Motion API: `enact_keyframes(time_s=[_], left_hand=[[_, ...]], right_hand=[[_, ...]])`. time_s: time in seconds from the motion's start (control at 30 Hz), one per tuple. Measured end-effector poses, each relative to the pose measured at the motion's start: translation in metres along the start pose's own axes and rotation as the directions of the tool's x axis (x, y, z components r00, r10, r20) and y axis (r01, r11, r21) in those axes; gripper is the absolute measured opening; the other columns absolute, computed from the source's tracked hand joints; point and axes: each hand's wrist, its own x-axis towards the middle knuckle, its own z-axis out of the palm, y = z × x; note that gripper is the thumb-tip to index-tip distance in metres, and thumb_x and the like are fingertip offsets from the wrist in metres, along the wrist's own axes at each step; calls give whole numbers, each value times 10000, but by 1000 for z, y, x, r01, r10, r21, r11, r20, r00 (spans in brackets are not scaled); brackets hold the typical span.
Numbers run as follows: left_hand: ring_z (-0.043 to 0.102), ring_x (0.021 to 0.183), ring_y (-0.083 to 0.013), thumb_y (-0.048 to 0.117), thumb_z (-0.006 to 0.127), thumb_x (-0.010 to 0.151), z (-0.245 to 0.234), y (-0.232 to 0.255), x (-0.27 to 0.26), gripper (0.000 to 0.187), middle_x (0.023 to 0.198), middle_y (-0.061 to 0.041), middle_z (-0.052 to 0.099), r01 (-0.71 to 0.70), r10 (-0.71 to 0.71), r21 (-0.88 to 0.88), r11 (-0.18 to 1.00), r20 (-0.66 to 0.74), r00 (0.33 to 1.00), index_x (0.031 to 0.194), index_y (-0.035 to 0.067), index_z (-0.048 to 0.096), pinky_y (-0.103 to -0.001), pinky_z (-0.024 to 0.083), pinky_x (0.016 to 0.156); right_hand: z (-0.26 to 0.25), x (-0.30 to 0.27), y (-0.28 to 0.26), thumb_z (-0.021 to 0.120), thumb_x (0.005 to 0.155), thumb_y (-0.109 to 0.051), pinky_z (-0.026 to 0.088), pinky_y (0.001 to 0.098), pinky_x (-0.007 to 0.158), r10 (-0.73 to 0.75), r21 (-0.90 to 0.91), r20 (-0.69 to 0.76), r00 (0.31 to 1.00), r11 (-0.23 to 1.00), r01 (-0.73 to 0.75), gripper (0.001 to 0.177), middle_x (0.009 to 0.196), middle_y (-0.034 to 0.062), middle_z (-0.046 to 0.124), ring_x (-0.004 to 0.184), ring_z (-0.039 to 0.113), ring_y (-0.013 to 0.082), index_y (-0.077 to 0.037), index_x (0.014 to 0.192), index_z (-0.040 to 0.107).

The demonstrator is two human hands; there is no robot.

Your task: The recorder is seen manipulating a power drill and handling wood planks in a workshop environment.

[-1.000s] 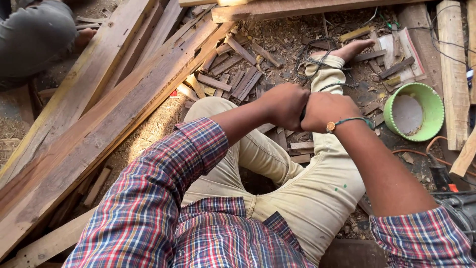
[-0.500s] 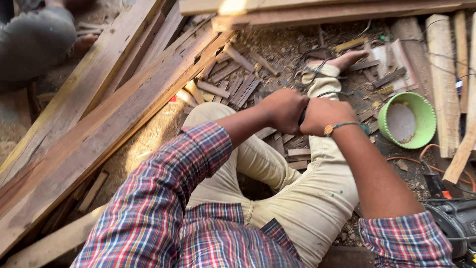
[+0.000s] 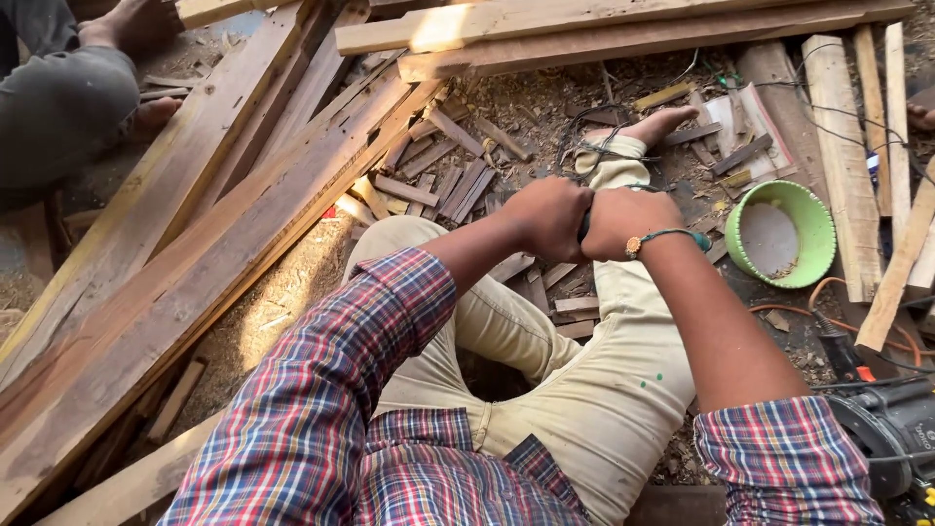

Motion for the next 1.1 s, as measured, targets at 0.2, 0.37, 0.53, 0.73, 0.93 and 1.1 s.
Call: enact_keyframes(time_s=[0.2, 0.37, 0.53, 0.73, 0.93, 1.1], left_hand=[[710, 751, -422, 420, 871, 559, 4, -5, 1, 508, 778, -206, 724, -22, 22, 11, 1000, -9, 1000, 824, 26, 693, -505, 576, 728], [715, 755, -417, 410, 865, 559, 11, -8, 2, 494, 782, -202, 726, -71, 72, 19, 997, -71, 995, 815, 27, 687, -505, 580, 727], [707, 748, -426, 447, 857, 569, 16, -4, 1, 502, 785, -202, 725, -40, 41, 21, 999, -62, 997, 822, 44, 696, -513, 576, 710], [711, 756, -420, 457, 858, 554, 19, -1, -1, 510, 791, -199, 726, -15, 17, 29, 999, -75, 997, 809, 47, 695, -510, 576, 717], [707, 766, -425, 455, 860, 555, 19, -2, -3, 523, 789, -208, 721, 13, -10, 28, 1000, -91, 996, 820, 39, 687, -511, 571, 716], [712, 754, -424, 448, 842, 572, 20, 6, -7, 520, 784, -212, 721, 76, -75, 2, 997, -115, 991, 829, 25, 683, -508, 575, 719]], right_hand=[[-1, -2, -3, 702, 721, -262, 580, 466, 931, 25, 2, 7, 1000, 1000, -25, 394, 1144, 198, 754, 1058, 737, 367, -73, 1058, 782], [3, -1, 0, 689, 732, -278, 576, 472, 941, 12, -6, 3, 1000, 1000, -12, 395, 1151, 193, 750, 1068, 732, 369, -82, 1061, 788], [10, 0, 5, 693, 732, -296, 576, 465, 942, 23, -15, -13, 1000, 1000, -23, 402, 1156, 209, 747, 1073, 729, 371, -72, 1052, 788], [9, -1, 5, 690, 730, -290, 579, 468, 942, 11, -19, -13, 1000, 1000, -11, 391, 1153, 209, 748, 1067, 733, 378, -71, 1039, 789], [11, 3, 6, 688, 746, -288, 578, 482, 929, -10, -49, -42, 999, 999, 8, 361, 1130, 222, 749, 1046, 731, 391, -73, 1015, 797], [6, 4, 7, 707, 741, -302, 588, 472, 919, -74, -114, -21, 997, 991, 72, 357, 1111, 206, 756, 1032, 739, 378, -80, 1004, 800]])
